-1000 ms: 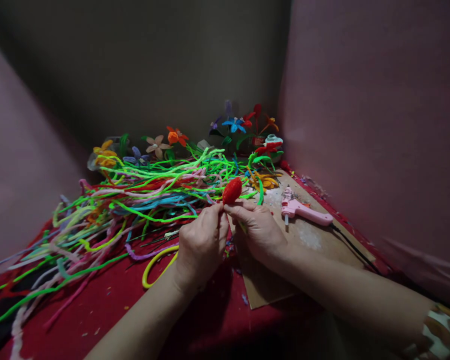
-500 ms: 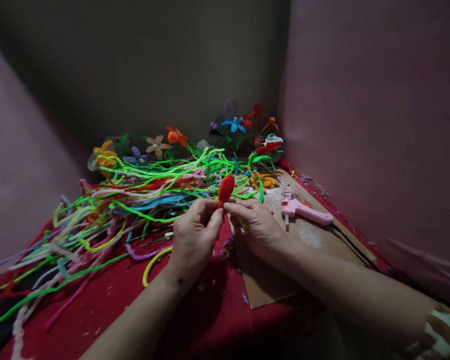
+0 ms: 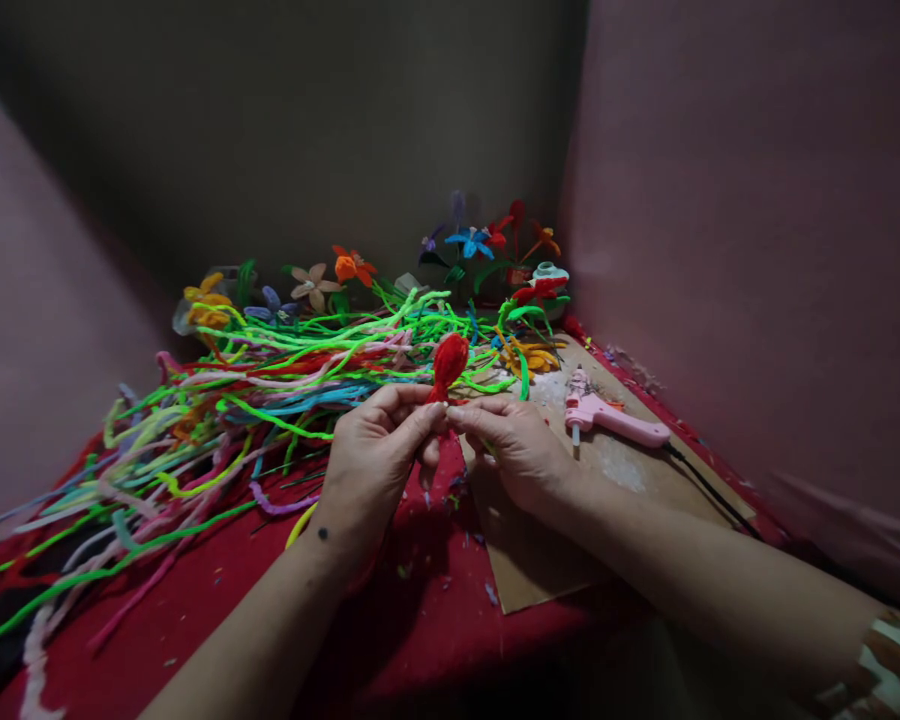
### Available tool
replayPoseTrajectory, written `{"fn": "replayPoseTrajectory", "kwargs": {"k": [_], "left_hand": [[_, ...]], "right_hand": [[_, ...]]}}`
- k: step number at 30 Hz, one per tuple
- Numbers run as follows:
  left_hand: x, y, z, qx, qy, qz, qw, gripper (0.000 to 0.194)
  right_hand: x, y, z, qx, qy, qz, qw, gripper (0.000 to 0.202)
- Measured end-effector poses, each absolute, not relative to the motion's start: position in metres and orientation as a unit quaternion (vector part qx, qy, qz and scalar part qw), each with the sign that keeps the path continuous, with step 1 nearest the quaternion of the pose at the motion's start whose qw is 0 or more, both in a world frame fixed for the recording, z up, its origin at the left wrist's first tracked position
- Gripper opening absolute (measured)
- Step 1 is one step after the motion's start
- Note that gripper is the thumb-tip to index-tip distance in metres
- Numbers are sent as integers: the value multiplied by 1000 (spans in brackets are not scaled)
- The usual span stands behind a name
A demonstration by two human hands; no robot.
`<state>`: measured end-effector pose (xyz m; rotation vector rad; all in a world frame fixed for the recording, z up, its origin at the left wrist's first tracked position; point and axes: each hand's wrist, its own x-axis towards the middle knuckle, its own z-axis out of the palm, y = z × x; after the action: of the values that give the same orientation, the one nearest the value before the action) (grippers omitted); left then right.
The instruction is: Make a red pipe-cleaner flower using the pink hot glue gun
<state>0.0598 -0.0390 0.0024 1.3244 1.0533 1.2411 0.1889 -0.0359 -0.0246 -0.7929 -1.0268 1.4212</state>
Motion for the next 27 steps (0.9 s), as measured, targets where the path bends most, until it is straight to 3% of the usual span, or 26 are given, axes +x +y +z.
{"fn": "replayPoseTrajectory", "kwargs": {"k": [12,22,27], "left_hand": [[54,-36,4,491,428,529,544,18],[55,-36,6,469,424,550,546,16],[55,-37,6,473,428,552,537,17]], "right_hand": [[195,-32,-22,-250,-399,747,468,19],[197,-34,-22,-305,-425,722,452,11],[195,-40,-20,-336,-466,641,509,6]]}}
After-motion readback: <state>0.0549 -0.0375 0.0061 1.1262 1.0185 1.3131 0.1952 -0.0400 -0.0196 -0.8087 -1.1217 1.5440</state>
